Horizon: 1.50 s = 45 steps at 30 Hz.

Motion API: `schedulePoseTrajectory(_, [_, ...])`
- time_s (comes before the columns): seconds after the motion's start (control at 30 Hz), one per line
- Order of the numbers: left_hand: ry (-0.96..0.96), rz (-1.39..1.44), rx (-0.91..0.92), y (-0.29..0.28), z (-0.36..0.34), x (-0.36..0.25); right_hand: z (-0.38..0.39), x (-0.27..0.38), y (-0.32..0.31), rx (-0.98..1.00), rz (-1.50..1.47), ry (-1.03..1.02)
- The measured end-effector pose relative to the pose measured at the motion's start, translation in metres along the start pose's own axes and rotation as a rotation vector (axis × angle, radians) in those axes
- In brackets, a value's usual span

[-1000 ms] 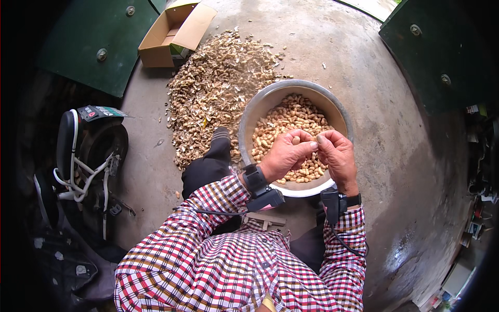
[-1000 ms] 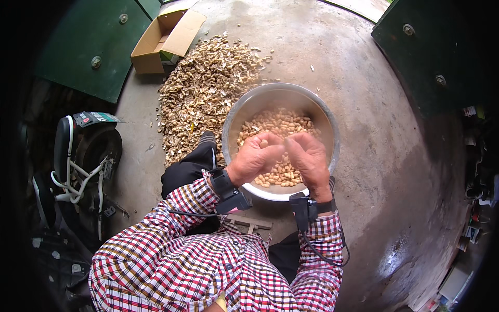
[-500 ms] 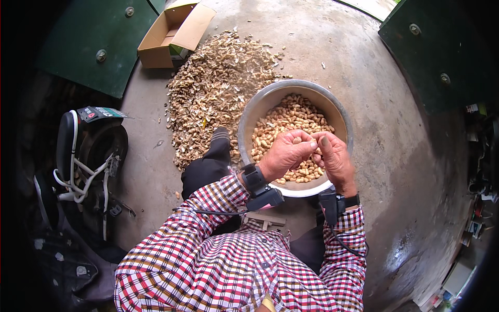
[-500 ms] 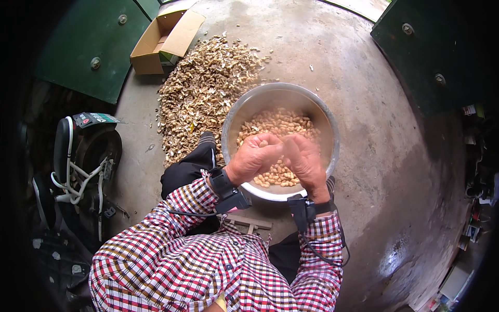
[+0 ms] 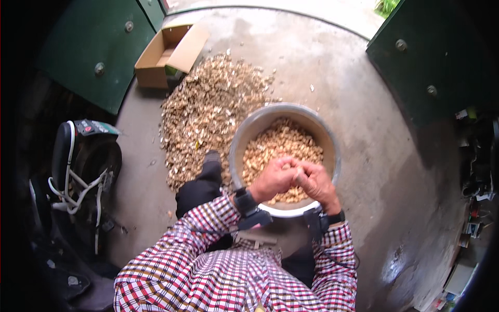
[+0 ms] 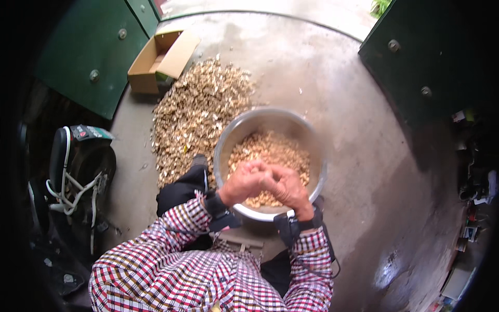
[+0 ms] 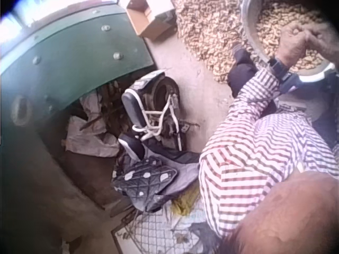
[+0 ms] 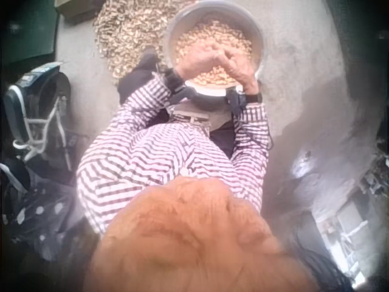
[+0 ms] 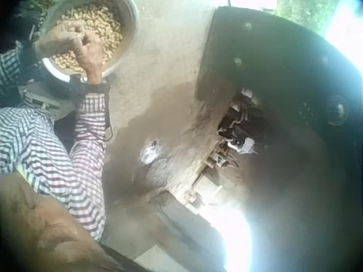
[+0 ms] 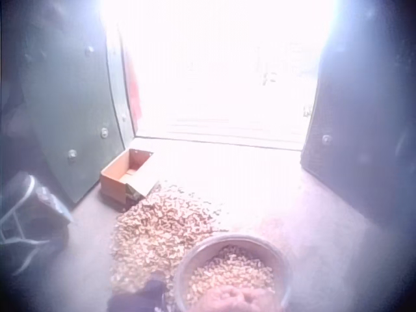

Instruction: The person sits on the floor and peels peanuts by hand, removing the outer shells and placing the kernels into a metal bowl. The shells are discarded onto the floor beside the bowl.

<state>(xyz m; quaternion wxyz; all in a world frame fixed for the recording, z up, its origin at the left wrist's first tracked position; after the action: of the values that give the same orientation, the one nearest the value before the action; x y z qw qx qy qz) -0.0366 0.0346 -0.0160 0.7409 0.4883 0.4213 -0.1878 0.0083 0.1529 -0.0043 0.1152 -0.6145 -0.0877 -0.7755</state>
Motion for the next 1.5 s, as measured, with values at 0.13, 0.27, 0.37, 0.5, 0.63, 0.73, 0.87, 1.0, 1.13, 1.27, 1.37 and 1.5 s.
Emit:
schedulePoseTrajectory(0.13, [-0.008,0.037,0.050,0.000,0.005,0.000,0.000,-0.005,0.003,0.058,-0.078,-0.019])
schedulePoseTrajectory(0.27, [0.017,0.136,0.067,0.000,0.006,0.004,0.003,0.005,0.008,0.062,-0.102,-0.013])
schedulePoseTrajectory(0.37, [-0.009,0.154,0.069,-0.004,0.007,0.007,0.003,0.007,0.009,0.086,-0.065,-0.002])
schedulePoseTrajectory(0.5, [-0.023,0.249,0.083,-0.004,0.007,0.005,0.002,0.008,0.010,0.100,-0.059,0.003])
schedulePoseTrajectory(0.63, [0.051,0.316,0.004,-0.011,0.004,0.022,-0.002,0.006,0.015,0.074,-0.099,-0.029])
schedulePoseTrajectory(0.73, [0.071,0.230,-0.044,-0.006,0.006,0.012,-0.004,-0.003,0.012,0.057,-0.212,-0.041])
schedulePoseTrajectory(0.87, [0.129,0.174,-0.067,0.000,0.001,-0.008,-0.003,-0.001,0.008,-0.065,-0.374,-0.063])
schedulePoseTrajectory(1.0, [0.158,0.260,-0.028,-0.003,-0.001,-0.007,-0.004,-0.001,0.004,-0.158,-0.403,-0.050])
schedulePoseTrajectory(1.13, [0.128,0.264,-0.020,-0.005,0.000,-0.005,-0.003,-0.003,0.003,-0.169,-0.404,-0.085])
schedulePoseTrajectory(1.27, [0.076,0.215,-0.019,-0.004,0.002,-0.002,-0.003,-0.012,-0.004,-0.179,-0.457,-0.119])
schedulePoseTrajectory(1.37, [0.050,0.184,-0.022,-0.002,0.002,0.000,-0.005,-0.013,-0.004,-0.185,-0.362,-0.135])
schedulePoseTrajectory(1.5, [0.071,0.251,-0.025,-0.006,0.000,0.004,-0.007,-0.011,0.001,-0.230,-0.328,-0.113])
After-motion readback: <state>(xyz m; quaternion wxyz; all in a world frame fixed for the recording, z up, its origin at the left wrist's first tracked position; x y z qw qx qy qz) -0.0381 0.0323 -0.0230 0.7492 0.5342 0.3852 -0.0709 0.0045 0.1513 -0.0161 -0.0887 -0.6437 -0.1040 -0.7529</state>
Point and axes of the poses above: each hand's wrist, its own z-axis away from the middle knuckle, its own y-axis out of the palm, x = y × z, the point moved 3 cm from there along -z, towards the middle knuckle, and after that the axes turned 14 degrees about x, right-handed, at the moved point
